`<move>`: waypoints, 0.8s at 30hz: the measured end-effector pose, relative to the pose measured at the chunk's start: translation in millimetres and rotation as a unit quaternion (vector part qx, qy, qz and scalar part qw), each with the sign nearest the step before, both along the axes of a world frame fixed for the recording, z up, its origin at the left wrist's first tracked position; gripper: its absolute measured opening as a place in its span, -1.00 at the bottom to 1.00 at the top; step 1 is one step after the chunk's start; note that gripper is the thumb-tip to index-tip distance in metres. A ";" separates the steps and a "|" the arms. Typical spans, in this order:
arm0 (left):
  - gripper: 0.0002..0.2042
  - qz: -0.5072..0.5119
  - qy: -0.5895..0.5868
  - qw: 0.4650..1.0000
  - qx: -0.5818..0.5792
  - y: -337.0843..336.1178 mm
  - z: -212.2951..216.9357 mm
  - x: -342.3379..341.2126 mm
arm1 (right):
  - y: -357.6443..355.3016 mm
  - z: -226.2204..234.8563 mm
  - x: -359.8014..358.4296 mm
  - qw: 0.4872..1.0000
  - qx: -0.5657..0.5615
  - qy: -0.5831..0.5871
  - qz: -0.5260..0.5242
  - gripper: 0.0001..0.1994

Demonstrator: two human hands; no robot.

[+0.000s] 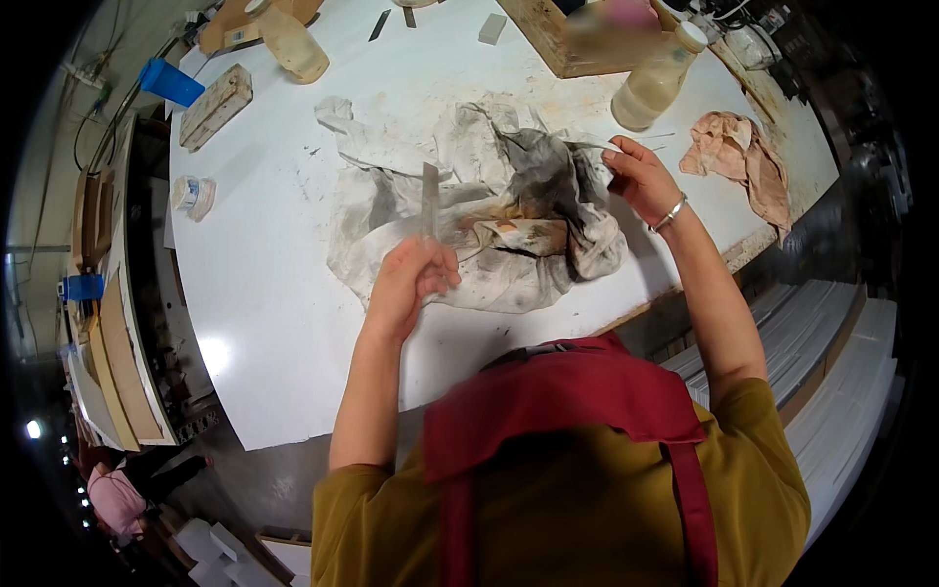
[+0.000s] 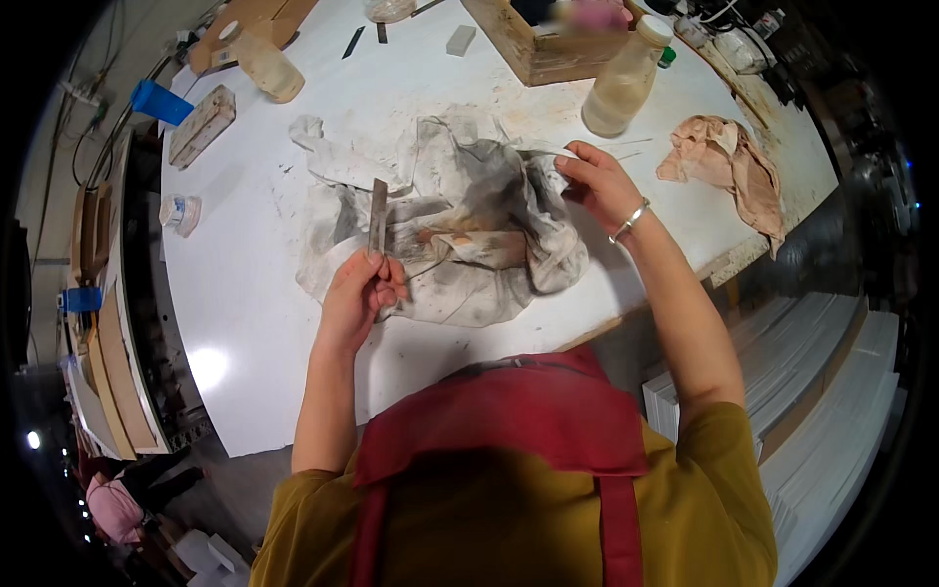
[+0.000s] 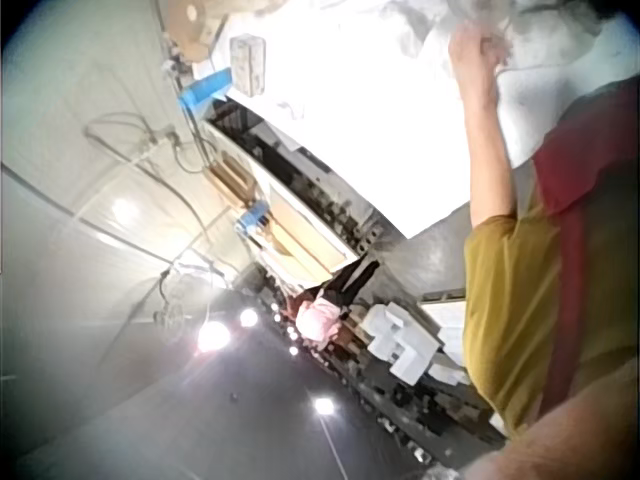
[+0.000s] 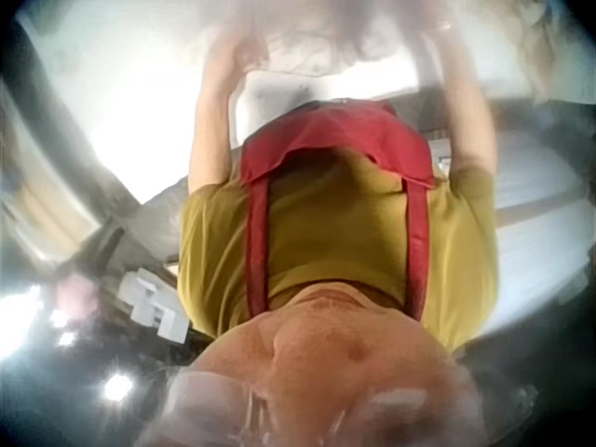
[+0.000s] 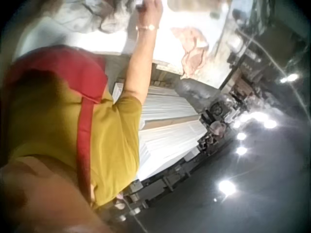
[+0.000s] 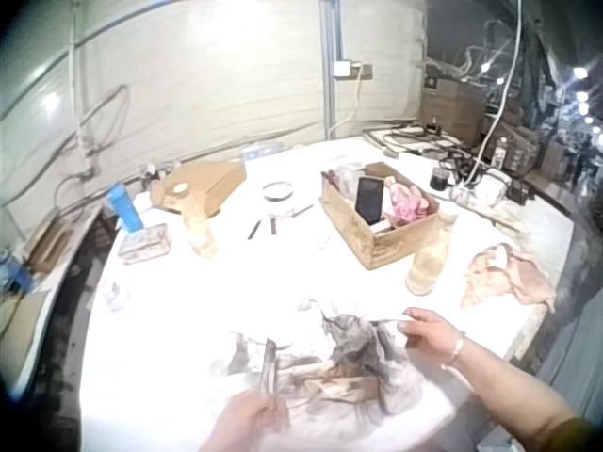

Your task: The person uses a metal scraper to scrape the surface of a flat object on a workbench, wipes it with a cloth, and applies liquid from a bottle.

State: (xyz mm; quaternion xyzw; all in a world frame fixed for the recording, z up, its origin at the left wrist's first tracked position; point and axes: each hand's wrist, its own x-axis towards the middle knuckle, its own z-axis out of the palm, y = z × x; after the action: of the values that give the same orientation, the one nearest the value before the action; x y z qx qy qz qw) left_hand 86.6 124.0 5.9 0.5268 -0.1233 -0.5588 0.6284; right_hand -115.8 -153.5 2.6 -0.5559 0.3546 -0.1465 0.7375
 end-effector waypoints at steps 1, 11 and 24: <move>-0.81 0.010 0.001 1.000 -0.005 -2.6 1.6 1.6 | 1.1 0.4 -2.7 0.999 0.041 -0.028 0.019 -0.85; -0.80 -0.101 -0.033 0.994 -0.013 -32.3 -4.9 -15.4 | 14.8 -14.1 4.9 0.996 0.018 0.078 0.049 -0.70; -0.81 -0.201 -0.032 0.979 -0.020 -84.9 -9.4 -41.1 | 63.5 -5.7 21.7 0.958 0.277 -0.043 0.060 -0.78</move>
State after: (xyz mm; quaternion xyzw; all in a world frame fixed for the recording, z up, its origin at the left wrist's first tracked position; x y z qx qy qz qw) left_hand 45.6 39.1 -3.5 0.4958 -0.2579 -0.6545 0.5093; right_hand -94.1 -90.0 -3.1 -0.3429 0.3153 -0.0216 0.8846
